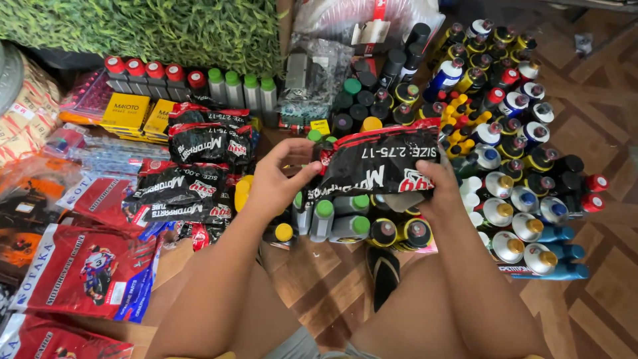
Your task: Wiping down packaged motorcycle inner tubes with a cloth to clean them.
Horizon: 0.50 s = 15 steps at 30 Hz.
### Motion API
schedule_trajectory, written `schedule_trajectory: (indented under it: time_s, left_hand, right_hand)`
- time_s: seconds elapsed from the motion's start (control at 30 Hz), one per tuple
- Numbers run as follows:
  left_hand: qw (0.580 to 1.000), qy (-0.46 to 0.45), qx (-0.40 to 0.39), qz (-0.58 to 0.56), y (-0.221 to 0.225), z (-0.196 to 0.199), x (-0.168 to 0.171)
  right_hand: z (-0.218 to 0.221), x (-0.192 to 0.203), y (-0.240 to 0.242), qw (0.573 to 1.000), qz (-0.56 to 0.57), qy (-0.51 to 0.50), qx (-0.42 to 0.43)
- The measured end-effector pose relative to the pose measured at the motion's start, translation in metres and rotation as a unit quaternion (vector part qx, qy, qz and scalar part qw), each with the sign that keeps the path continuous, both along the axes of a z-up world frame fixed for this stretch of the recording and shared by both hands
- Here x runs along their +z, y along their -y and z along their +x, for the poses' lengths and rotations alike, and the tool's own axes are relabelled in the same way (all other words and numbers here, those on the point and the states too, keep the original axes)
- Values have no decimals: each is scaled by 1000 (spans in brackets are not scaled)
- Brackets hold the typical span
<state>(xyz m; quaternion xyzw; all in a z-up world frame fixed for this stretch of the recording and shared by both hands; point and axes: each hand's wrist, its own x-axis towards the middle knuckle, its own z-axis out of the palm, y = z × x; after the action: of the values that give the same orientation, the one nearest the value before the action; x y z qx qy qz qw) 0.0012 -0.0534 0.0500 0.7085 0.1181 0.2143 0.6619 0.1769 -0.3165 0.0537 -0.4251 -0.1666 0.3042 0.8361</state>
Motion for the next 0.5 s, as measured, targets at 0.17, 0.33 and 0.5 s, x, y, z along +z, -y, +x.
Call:
schedule_trajectory:
  time_s: [0.17, 0.33, 0.5]
  left_hand:
    - [982, -8, 120, 142, -3, 4, -8]
    - [986, 53, 110, 110, -3, 3, 26]
    - [945, 82, 98, 302, 3, 1, 34]
  right_hand:
    - [-1, 7, -2, 997, -35, 34, -57]
    - [-4, 14, -6, 996, -56, 23, -71]
    - [-6, -2, -4, 994, -61, 58, -68]
